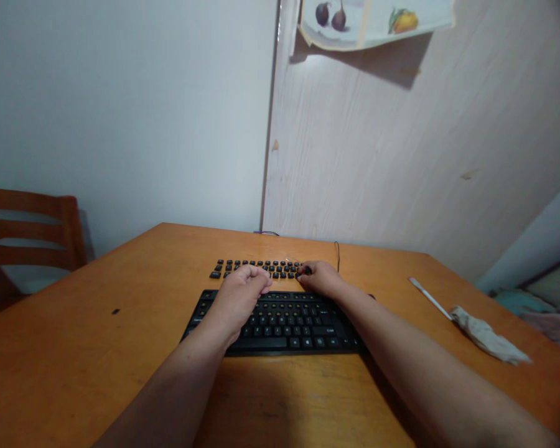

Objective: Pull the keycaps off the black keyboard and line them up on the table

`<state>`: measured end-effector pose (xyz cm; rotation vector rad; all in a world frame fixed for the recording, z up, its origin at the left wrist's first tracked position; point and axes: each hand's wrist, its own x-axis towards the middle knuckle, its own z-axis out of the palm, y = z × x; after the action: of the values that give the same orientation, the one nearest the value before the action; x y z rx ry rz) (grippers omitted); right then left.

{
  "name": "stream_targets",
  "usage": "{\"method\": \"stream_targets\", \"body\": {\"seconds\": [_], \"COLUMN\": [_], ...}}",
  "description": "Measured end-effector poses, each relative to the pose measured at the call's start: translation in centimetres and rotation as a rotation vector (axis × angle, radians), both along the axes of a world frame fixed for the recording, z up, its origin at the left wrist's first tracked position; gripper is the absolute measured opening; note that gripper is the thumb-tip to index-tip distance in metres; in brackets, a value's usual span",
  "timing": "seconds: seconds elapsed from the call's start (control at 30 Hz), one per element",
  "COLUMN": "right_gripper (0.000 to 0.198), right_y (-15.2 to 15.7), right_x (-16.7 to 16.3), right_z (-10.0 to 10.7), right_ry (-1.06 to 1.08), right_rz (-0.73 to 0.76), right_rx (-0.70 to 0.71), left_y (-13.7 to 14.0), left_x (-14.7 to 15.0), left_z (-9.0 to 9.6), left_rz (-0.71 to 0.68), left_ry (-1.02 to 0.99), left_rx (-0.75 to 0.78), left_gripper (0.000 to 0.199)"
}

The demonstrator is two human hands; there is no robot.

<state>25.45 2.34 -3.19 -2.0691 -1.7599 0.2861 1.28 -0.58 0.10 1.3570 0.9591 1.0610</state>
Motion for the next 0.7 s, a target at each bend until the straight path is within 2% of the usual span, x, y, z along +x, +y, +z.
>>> {"method": "stream_targets", "body": {"seconds": [0.33, 0.57, 0.7], "right_gripper": [0.018, 0.025, 0.033], "right_y": [-0.3, -1.8, -3.8], "right_x": [-0.1, 0.7, 1.1], "right_z": [0.2, 3.2, 5.1], "right_ry": [0.057, 0.213, 0.344], "right_rz": [-0.008, -0.052, -0.031], "right_rx": [0.065, 0.245, 0.279], "left_y": [0.1, 0.1, -0.1], "left_x": [-0.1, -0.1, 0.0], "left_z": [-0.3, -0.4, -0.2], "left_rz": [-0.023, -0.026, -0.024], "left_ry": [0.019, 0.016, 0.047], "left_rx": [0.045, 0.054, 0.087], "left_gripper": [0.020, 0.019, 0.017]}}
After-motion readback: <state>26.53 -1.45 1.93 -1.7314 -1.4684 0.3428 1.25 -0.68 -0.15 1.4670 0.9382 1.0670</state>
